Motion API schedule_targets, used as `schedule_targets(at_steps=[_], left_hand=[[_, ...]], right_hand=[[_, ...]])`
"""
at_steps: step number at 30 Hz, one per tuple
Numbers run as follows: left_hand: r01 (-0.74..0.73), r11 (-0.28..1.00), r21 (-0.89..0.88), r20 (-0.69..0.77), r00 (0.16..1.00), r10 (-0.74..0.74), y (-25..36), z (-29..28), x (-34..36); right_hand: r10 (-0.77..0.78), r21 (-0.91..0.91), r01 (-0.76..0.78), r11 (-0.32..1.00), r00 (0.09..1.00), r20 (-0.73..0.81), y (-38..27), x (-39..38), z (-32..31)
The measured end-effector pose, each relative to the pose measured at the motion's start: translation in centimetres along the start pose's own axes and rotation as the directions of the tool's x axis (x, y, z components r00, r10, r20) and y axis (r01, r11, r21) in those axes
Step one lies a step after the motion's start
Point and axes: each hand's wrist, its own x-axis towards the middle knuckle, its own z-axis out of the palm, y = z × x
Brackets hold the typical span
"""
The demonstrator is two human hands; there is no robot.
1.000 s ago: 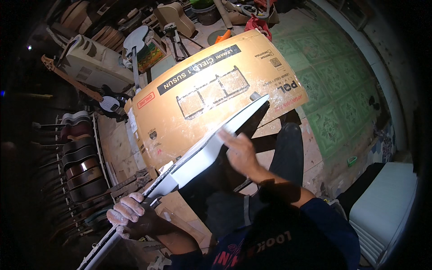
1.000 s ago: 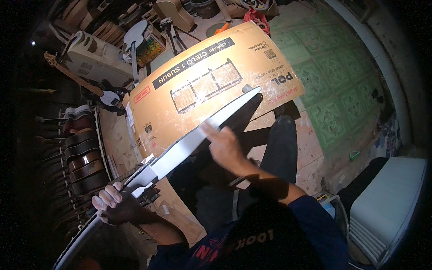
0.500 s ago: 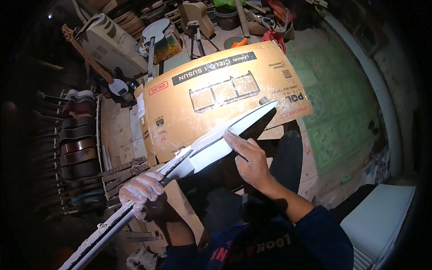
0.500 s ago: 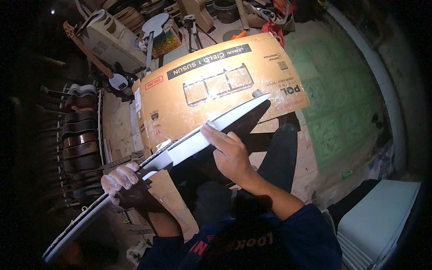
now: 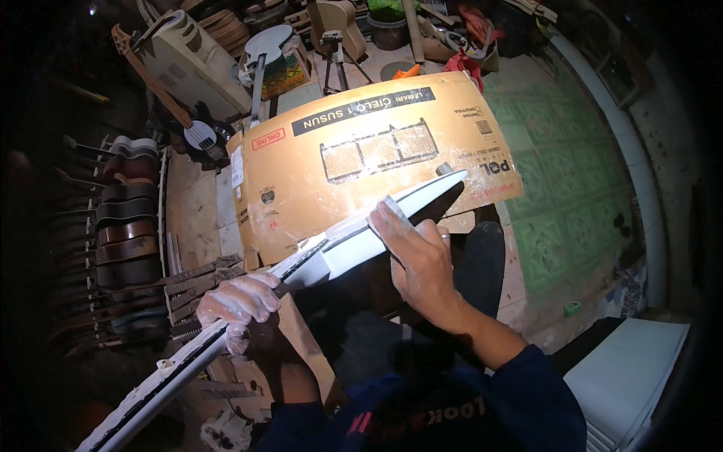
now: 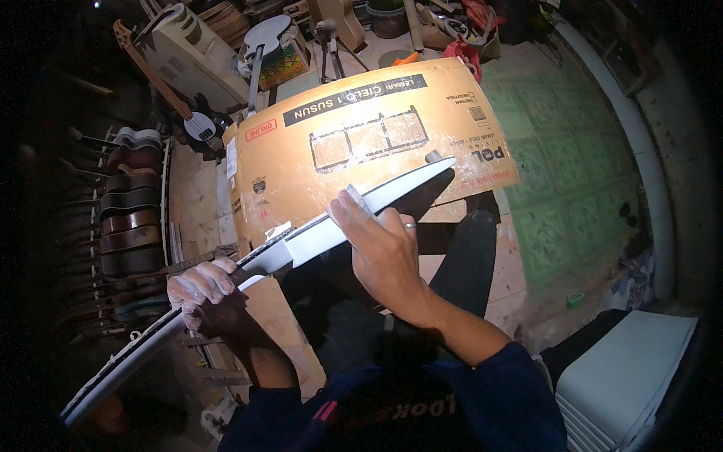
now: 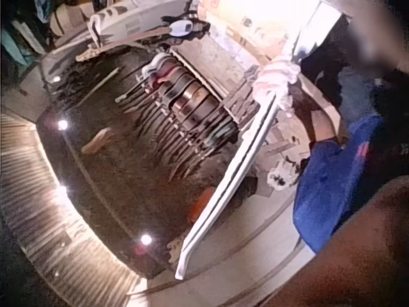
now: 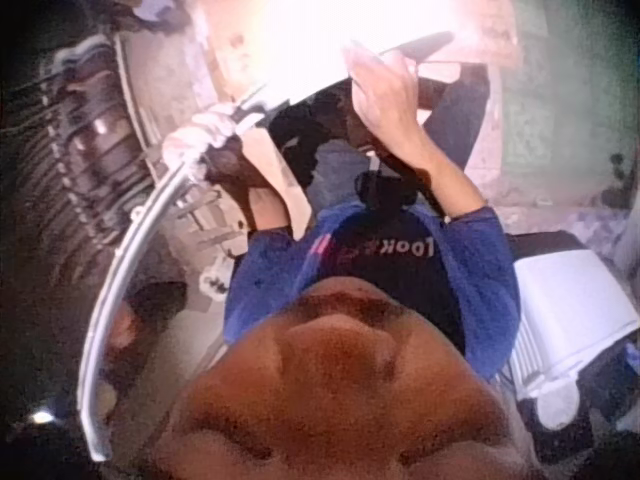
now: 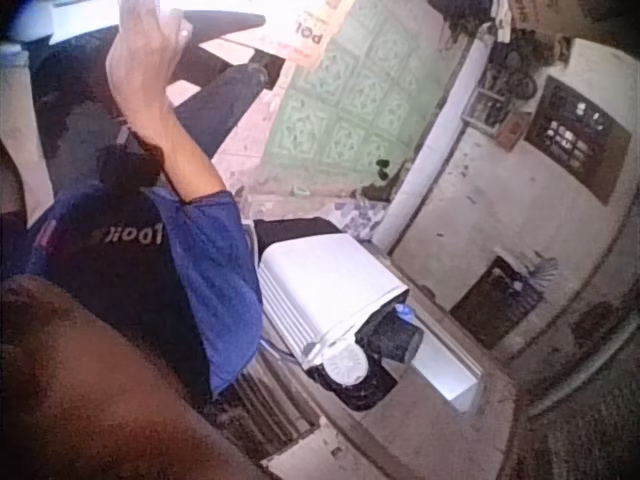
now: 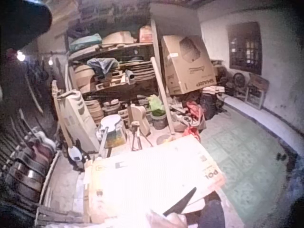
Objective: The person smooths the surface of a white guitar body using a sanding block. They hold the guitar neck with their left hand and rub the block along the edges and curves of the body with their right hand. The person works on different sections of the guitar body, including the upper and lower bouts, to refine the finish.
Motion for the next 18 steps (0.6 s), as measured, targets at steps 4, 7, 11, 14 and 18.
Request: schedule_targets(at_steps=[4, 7, 11, 14, 18], left_hand=[[0.002, 1.000, -0.005, 0.053, 0.999, -0.002, 0.1, -0.7, -0.3], [-0.008, 1.000, 0.014, 0.027, 1.000, 0.008, -0.1, 0.1, 0.5], [-0.011, 0.999, 0.040, -0.153, 0.988, 0.017, -0.2, 1.6, 0.1], [-0.023, 1.000, 0.018, -0.099, 0.995, 0.025, -0.4, 1.0, 0.1], [-0.009, 1.000, -0.001, -0.004, 1.000, 0.009, -0.3, -0.6, 0.1]], right_hand=[[-0.054, -0.069, 0.058, 0.996, 0.997, 0.057, -0.9, -1.6, -0.3], [-0.027, -0.062, 0.031, 0.998, 0.998, 0.056, -0.1, -0.2, -0.4], [-0.030, -0.089, 0.039, 0.995, 0.995, 0.097, -1.6, -1.8, -0.3], [-0.036, -0.059, 0.040, 0.997, 0.997, 0.074, -0.6, -0.8, 0.0], [-0.014, -0.051, 0.018, 0.999, 0.997, 0.072, -1.6, -1.0, 0.0]])
